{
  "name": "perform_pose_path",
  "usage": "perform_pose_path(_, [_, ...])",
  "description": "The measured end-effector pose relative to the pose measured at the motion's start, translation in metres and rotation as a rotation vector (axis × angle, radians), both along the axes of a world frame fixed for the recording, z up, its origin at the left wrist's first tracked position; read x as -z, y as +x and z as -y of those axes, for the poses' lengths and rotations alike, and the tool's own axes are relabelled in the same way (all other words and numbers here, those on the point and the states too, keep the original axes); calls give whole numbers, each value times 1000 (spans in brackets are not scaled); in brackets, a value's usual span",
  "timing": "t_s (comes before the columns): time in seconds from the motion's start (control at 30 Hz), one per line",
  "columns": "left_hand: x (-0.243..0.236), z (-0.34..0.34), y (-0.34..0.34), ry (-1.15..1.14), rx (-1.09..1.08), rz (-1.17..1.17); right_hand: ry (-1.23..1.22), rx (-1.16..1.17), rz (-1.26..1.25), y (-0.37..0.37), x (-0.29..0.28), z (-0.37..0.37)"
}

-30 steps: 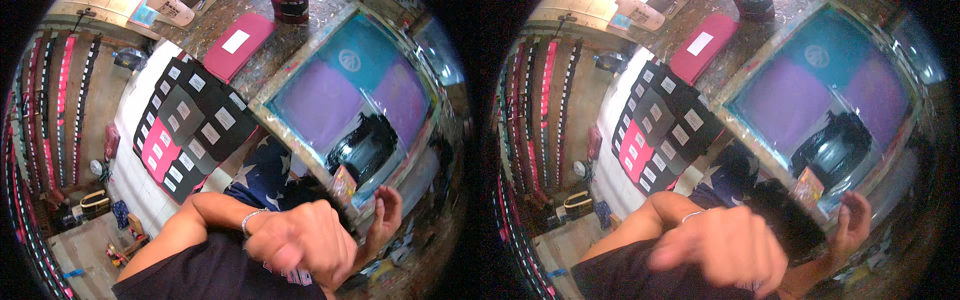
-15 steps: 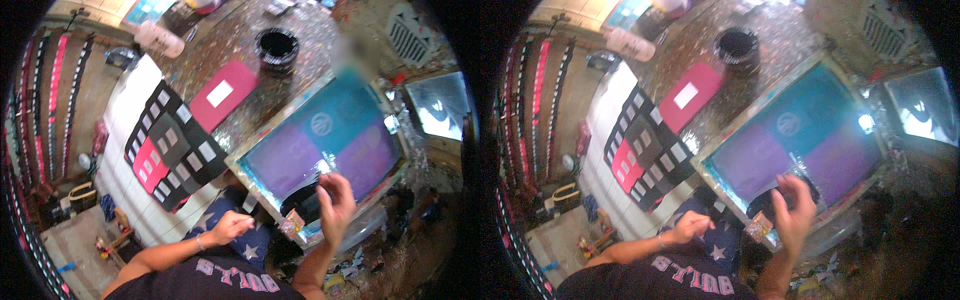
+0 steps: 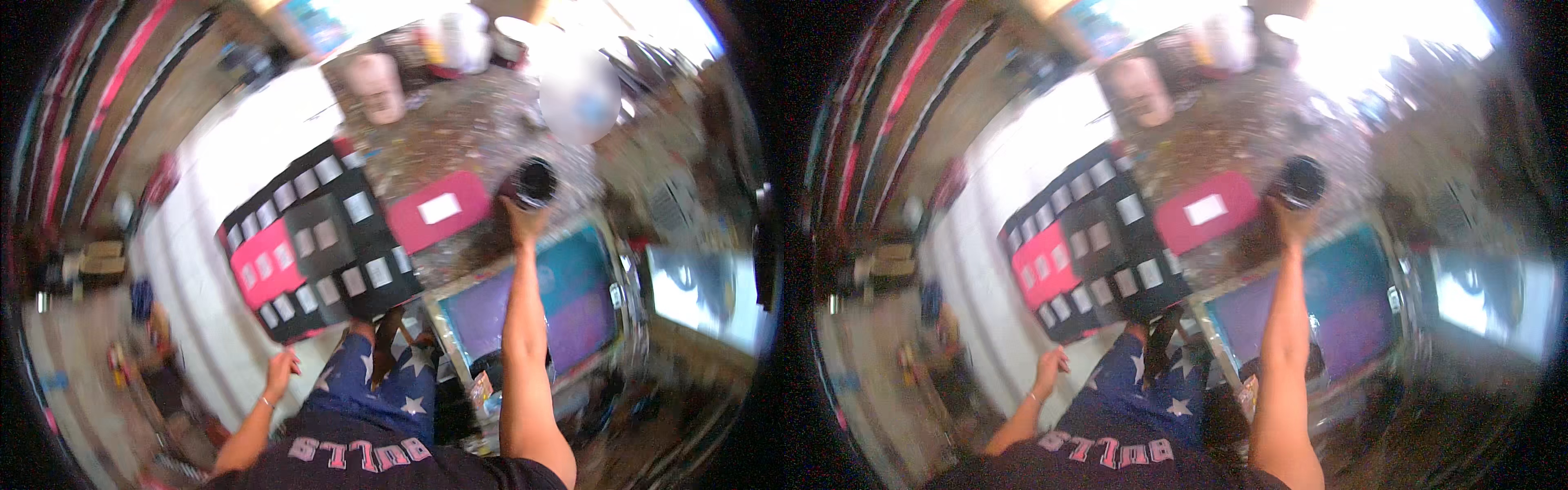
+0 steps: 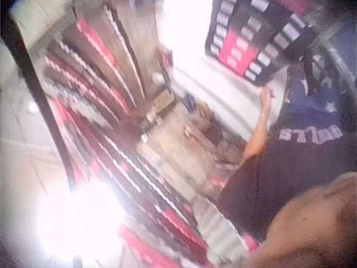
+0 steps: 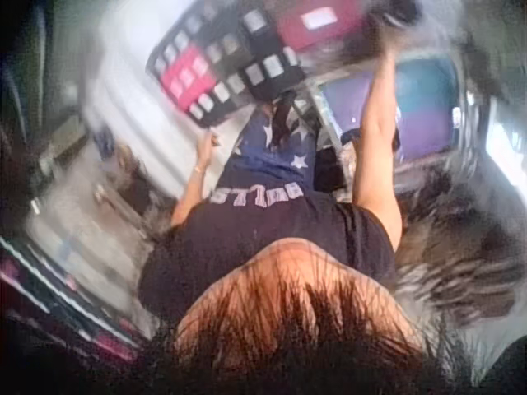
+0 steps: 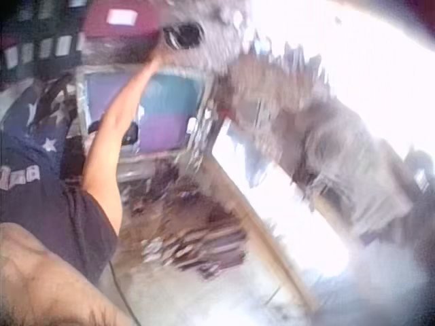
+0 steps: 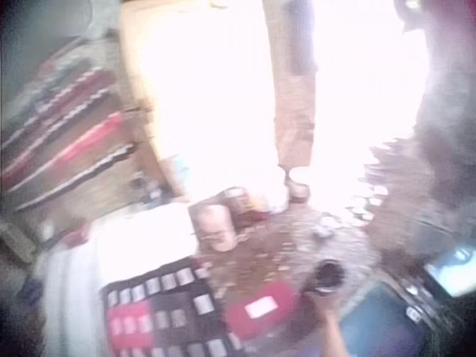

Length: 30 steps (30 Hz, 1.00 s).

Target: The person performs screen printing by spreading black ink across a screen with a squeegee and pulling a printed item through the mesh. They then sit on the floor to mix ink in a can, adding liquid from a jug and stirring with a spoon before returning to the screen to continue printing.

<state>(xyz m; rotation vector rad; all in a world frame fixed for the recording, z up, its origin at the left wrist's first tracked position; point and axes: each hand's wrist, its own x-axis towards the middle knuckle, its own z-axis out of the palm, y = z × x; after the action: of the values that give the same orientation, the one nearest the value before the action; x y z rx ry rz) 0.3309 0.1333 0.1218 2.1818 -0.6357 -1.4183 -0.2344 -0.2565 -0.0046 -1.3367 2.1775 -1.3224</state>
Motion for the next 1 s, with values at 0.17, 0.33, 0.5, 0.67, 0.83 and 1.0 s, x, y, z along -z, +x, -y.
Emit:
perform_pose_path(0.17, [-50,-169,42,179,-525,280,-118,16,13,14,-5,9])
perform_pose_path(0.33, [-35,-380,-34,562,-219,499,-61,-69,145,46,-53,-12])
perform_pose_path(0.5, [18,-463,-68,485,353,557,-115,-195,184,68,-111,-32])
perform_pose_path(0.67, [15,-458,-66,331,353,519,-58,-419,194,127,-183,-61])
perform_pose_path(0.83, [18,-444,-6,343,-483,185,-156,-699,20,205,-224,-125])
perform_pose_path(1.0, [17,-408,135,-22,-984,159,168,-886,128,330,-278,-218])
